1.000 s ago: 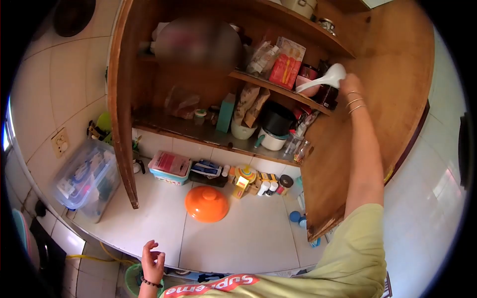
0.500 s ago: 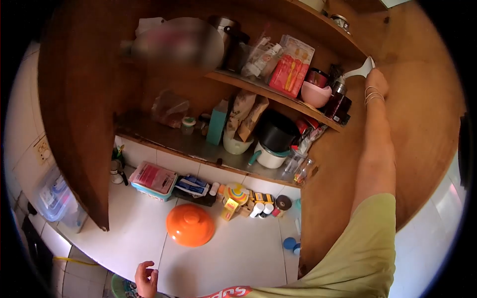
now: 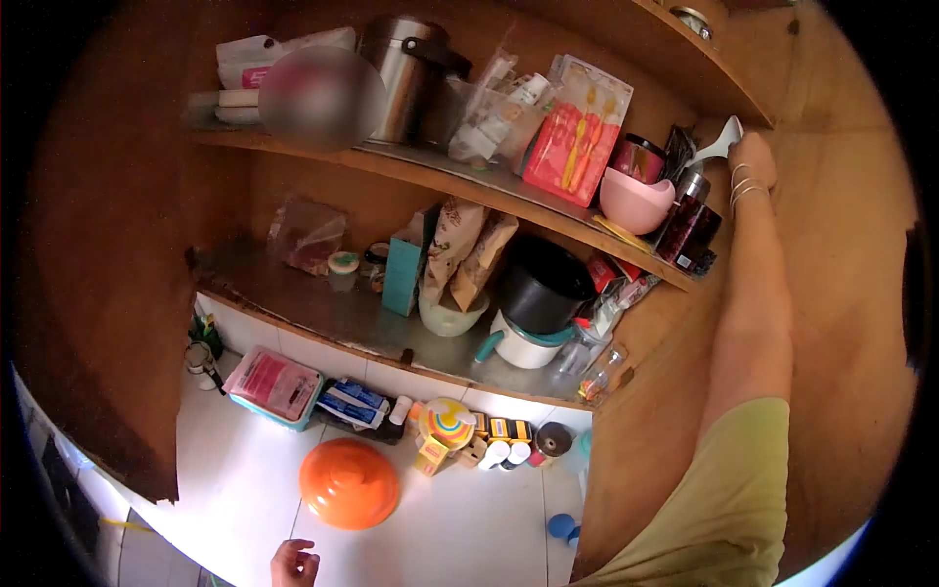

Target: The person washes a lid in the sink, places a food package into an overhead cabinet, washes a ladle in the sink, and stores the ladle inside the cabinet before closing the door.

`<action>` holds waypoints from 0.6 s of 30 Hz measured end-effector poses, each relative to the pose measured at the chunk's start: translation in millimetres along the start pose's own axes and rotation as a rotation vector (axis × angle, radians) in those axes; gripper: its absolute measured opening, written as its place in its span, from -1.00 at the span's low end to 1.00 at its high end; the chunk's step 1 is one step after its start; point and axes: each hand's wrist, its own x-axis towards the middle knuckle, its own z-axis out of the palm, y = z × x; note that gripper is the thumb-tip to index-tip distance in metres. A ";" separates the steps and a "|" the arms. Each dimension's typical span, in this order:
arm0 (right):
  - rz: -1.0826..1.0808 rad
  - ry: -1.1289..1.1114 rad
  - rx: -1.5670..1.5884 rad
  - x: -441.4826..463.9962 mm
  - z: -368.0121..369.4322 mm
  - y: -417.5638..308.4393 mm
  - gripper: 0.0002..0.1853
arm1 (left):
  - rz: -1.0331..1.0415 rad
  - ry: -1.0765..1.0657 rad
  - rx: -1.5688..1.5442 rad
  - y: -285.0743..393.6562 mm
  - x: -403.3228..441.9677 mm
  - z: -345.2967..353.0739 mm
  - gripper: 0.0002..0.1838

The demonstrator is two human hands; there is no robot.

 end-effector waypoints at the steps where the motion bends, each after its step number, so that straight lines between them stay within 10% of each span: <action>1: 0.001 -0.002 0.002 3.5 4.7 -1.8 -0.73 | 0.000 0.002 0.002 3.2 2.2 3.9 -0.77; 18: -0.047 0.271 0.535 56.2 77.8 -0.8 -0.68 | -0.036 -0.060 0.058 5.7 20.9 13.1 -0.83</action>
